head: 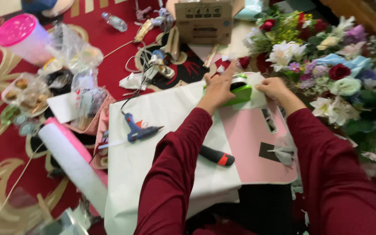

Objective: The person cuts a piece of white fabric using a utility knife on a pink cutting board. They smooth the fabric, cut a small square, and then fold and cut the larger piece of fabric.

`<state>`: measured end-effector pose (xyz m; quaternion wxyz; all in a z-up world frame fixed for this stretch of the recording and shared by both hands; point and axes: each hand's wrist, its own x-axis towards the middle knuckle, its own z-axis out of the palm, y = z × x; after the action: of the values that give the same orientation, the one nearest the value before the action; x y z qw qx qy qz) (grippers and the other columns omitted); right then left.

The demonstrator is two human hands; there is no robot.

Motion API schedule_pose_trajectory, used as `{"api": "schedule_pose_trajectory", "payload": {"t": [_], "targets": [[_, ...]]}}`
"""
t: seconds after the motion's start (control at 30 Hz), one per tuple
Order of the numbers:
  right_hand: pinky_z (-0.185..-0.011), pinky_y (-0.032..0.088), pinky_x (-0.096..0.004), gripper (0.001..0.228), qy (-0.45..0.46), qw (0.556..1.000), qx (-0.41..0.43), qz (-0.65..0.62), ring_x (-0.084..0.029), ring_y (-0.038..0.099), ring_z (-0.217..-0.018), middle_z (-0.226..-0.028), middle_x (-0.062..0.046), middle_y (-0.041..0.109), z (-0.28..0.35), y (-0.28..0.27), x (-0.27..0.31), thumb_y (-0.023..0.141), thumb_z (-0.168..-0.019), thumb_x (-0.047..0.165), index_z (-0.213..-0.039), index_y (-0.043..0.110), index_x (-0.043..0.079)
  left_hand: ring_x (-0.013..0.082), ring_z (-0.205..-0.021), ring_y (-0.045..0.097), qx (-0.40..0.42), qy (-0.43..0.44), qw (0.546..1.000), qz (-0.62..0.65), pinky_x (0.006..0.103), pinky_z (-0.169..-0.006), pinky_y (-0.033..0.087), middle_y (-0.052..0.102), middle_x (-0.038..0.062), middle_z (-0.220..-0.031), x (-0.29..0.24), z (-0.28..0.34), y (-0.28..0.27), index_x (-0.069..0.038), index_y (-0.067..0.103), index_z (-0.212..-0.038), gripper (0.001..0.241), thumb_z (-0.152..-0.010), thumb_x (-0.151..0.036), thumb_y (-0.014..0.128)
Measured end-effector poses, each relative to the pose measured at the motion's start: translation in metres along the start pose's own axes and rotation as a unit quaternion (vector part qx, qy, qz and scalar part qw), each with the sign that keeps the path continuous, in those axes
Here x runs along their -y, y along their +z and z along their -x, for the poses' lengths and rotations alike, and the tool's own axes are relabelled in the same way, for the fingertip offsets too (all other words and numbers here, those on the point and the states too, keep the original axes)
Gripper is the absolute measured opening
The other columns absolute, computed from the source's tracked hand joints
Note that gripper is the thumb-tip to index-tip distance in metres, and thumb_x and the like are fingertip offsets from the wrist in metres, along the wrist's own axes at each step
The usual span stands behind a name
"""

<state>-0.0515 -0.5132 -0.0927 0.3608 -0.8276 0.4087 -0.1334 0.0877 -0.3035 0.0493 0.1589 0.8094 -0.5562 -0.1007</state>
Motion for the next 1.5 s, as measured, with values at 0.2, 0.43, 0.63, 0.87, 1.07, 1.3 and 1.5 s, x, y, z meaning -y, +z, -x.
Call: {"api": "schedule_pose_trajectory", "payload": {"t": [0.2, 0.43, 0.63, 0.87, 1.07, 1.3, 1.5], "targets": [[-0.043, 0.044, -0.031, 0.021, 0.083, 0.987, 0.056, -0.125, -0.017, 0.052, -0.057, -0.074, -0.009, 0.058, 0.012, -0.019, 0.025, 0.063, -0.089, 0.019, -0.102, 0.064, 0.003, 0.0200, -0.137, 0.031, -0.075, 0.062, 0.995, 0.037, 0.0671, -0.105, -0.006, 0.033, 0.005, -0.150, 0.014, 0.029, -0.007, -0.026, -0.010, -0.143, 0.129, -0.065, -0.055, 0.088], [-0.089, 0.038, -0.053, 0.050, -0.249, 0.945, -0.098, 0.186, -0.046, 0.043, -0.113, -0.121, -0.033, 0.051, 0.128, -0.066, 0.115, 0.067, -0.089, 0.011, -0.131, 0.053, -0.011, 0.0157, -0.127, 0.047, -0.235, 0.029, 0.969, 0.067, 0.0590, -0.107, 0.007, 0.053, 0.001, -0.135, 0.056, 0.215, -0.061, -0.026, 0.044, -0.133, 0.054, -0.085, -0.045, 0.061], [-0.098, 0.041, -0.039, 0.039, -0.406, 0.912, 0.011, 0.060, -0.031, 0.056, -0.112, -0.115, -0.011, 0.062, 0.232, 0.032, 0.131, 0.068, -0.079, 0.023, -0.116, 0.064, 0.014, 0.0125, -0.111, 0.055, -0.284, -0.126, 0.945, 0.104, 0.0539, -0.108, 0.011, 0.062, -0.007, -0.116, 0.097, 0.342, -0.001, -0.026, 0.059, -0.119, 0.035, -0.086, -0.039, 0.064], [-0.091, 0.046, -0.043, 0.050, -0.350, 0.912, 0.015, 0.215, -0.031, 0.056, -0.108, -0.121, -0.010, 0.057, 0.271, 0.090, 0.135, 0.059, -0.086, 0.034, -0.134, 0.051, 0.020, 0.0317, -0.130, 0.040, -0.120, -0.069, 0.990, 0.025, 0.0591, -0.106, 0.022, 0.047, 0.009, -0.138, 0.090, 0.404, 0.046, -0.018, 0.050, -0.130, 0.074, -0.069, -0.057, 0.067], [-0.080, 0.049, -0.042, 0.043, -0.337, 0.900, -0.108, 0.254, -0.032, 0.060, -0.095, -0.110, -0.010, 0.062, 0.252, 0.078, 0.098, 0.064, -0.084, 0.027, -0.127, 0.060, 0.018, 0.0329, -0.139, 0.020, -0.033, -0.095, 0.992, -0.071, 0.0635, -0.109, 0.010, 0.027, 0.011, -0.149, 0.084, 0.407, 0.051, -0.022, 0.033, -0.142, 0.102, -0.055, -0.041, 0.083], [-0.083, 0.044, -0.033, 0.043, -0.326, 0.865, -0.201, 0.325, -0.022, 0.055, -0.107, -0.121, -0.004, 0.059, 0.254, 0.073, 0.080, 0.062, -0.089, 0.033, -0.130, 0.060, 0.020, 0.0293, -0.132, 0.033, -0.124, -0.070, 0.980, -0.141, 0.0608, -0.108, 0.018, 0.041, 0.007, -0.138, 0.095, 0.401, 0.080, -0.027, 0.046, -0.132, 0.081, -0.059, -0.038, 0.082], [-0.104, 0.035, -0.048, 0.038, -0.404, 0.874, -0.213, 0.167, -0.040, 0.049, -0.118, -0.127, -0.023, 0.054, 0.290, 0.055, 0.124, 0.063, -0.090, 0.022, -0.121, 0.061, 0.002, 0.0321, -0.132, 0.035, -0.240, -0.067, 0.968, -0.009, 0.0572, -0.105, 0.019, 0.040, 0.011, -0.141, 0.100, 0.407, 0.052, -0.021, 0.051, -0.131, 0.091, -0.058, -0.072, 0.064]]}}
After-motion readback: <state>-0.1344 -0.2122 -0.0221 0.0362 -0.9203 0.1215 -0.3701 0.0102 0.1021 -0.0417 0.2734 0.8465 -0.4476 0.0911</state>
